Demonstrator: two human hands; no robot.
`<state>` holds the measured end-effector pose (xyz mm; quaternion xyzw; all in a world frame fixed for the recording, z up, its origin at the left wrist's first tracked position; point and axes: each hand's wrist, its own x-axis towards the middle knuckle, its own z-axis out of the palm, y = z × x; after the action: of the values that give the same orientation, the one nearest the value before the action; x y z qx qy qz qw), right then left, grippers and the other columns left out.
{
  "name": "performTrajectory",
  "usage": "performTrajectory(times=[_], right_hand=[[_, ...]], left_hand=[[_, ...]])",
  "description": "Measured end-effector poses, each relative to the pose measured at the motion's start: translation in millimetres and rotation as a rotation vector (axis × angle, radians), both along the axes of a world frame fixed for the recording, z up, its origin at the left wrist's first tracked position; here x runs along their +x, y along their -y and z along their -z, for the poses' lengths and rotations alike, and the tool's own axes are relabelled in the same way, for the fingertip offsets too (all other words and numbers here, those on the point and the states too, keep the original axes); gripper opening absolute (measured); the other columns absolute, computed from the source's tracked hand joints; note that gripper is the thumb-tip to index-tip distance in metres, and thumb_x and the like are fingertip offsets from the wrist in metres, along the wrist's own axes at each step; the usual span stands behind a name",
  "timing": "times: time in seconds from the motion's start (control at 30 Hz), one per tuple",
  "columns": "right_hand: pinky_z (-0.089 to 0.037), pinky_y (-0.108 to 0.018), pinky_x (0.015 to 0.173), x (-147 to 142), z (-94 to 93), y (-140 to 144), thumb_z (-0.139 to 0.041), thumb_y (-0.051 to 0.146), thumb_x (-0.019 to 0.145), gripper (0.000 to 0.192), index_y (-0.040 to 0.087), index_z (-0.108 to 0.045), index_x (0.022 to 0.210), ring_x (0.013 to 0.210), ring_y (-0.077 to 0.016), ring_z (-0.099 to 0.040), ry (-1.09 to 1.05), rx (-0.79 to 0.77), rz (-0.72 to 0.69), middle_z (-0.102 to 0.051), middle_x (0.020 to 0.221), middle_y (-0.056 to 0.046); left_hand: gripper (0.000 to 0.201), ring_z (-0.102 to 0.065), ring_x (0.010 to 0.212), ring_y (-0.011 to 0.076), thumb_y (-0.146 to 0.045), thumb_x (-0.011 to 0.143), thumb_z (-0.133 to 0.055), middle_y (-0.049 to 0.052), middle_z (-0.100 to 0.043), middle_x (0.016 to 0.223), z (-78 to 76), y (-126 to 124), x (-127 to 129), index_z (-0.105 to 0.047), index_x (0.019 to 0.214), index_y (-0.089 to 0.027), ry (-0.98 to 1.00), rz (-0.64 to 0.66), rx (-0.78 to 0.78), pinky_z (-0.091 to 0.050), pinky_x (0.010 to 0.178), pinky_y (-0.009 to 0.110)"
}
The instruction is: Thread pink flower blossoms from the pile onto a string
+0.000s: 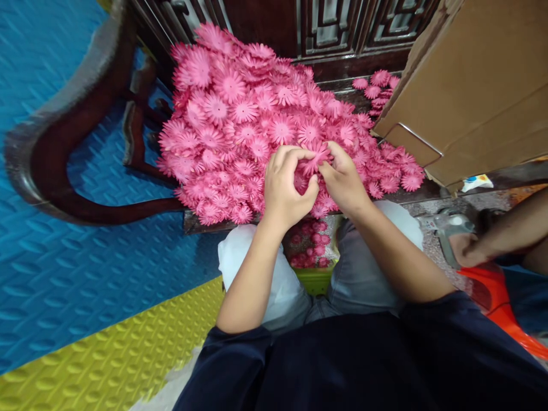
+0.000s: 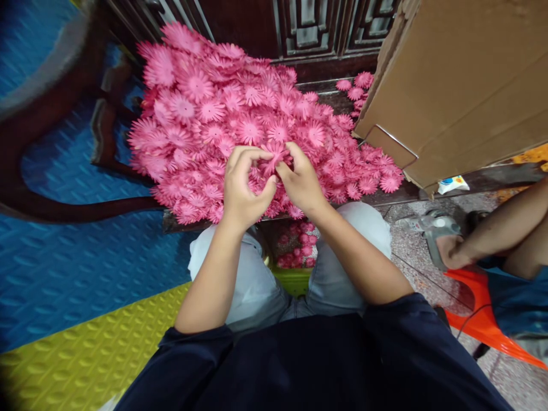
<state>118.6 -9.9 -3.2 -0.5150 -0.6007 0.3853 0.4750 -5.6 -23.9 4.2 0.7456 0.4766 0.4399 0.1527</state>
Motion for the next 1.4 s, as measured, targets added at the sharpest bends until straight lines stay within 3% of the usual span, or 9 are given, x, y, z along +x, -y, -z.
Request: performTrajectory(times=[0.2,0.53,0.7,0.93,1.07,1.4], right_hand=[[-0.05,-0.034,0.08,0.0,0.1,-0.1,-0.044,0.016,0.084,0.009,0.023,-0.046,0.078,0.083,-0.0162,-0.053,0.038,0.006,0.0,-0.053,0.081,-0.001],[-0.049,-0.03,0.07,1.9,0.4,-2.9,-0.044,0.016,0.085,0.009,0.023,-0.048,0.084,0.072,-0.0138,-0.051,-0.018,-0.022,-0.032,-0.051,0.075,0.0],[-0.05,-0.029,0.066,1.3,2.1,-3.9,-0.047,0.025,0.087,0.003,0.024,-0.047,0.084,0.07,-0.0131,-0.051,-0.046,-0.026,0.0,-0.053,0.075,0.001],[-0.046,-0.028,0.064,3.8,1.4,-3.7,-0.052,0.03,0.084,0.015,0.022,-0.046,0.072,0.064,-0.0116,-0.046,-0.045,-0.042,-0.047,-0.048,0.068,0.002],[-0.044,-0.027,0.063,3.6,0.3,-2.4,-0.052,0.033,0.082,0.015,0.022,-0.046,0.073,0.067,-0.0125,-0.046,-0.055,-0.062,-0.051,-0.049,0.07,0.001],[-0.039,-0.027,0.065,-2.0,-8.0,0.0,-0.057,0.029,0.08,0.024,0.022,-0.04,0.064,0.062,-0.0105,-0.039,0.088,-0.039,-0.09,-0.039,0.063,0.004]], left_hand=[[0.025,-0.054,0.1,0.0192,-0.013,0.071,-0.061,0.003,-0.058,0.099,-1.5,1.1,4.4,-0.056,0.094,-0.022,0.025,-0.059,-0.038,-0.045,0.092,0.038],[0.019,-0.055,0.094,0.0187,-0.02,0.07,-0.071,0.004,-0.056,0.094,3.1,-2.3,-0.5,-0.061,0.087,-0.021,0.072,-0.106,-0.033,-0.046,0.089,0.036],[0.015,-0.059,0.093,0.0179,-0.032,0.076,-0.068,0.002,-0.064,0.096,3.1,-4.2,-4.0,-0.063,0.087,-0.023,0.048,-0.092,-0.039,-0.045,0.085,0.034],[0.017,-0.059,0.09,0.0204,-0.041,0.081,-0.061,0.003,-0.066,0.091,1.1,-1.6,-3.4,-0.064,0.085,-0.025,-0.016,-0.158,-0.003,-0.039,0.084,0.035],[0.016,-0.056,0.091,0.0215,-0.04,0.082,-0.058,0.003,-0.065,0.09,2.9,-1.3,-3.8,-0.062,0.08,-0.024,-0.013,-0.197,0.011,-0.037,0.087,0.037],[0.015,-0.055,0.075,0.0163,-0.028,0.081,-0.058,0.002,-0.057,0.074,10.3,-3.9,-0.6,-0.054,0.068,-0.021,0.141,-0.323,-0.014,-0.041,0.069,0.03]])
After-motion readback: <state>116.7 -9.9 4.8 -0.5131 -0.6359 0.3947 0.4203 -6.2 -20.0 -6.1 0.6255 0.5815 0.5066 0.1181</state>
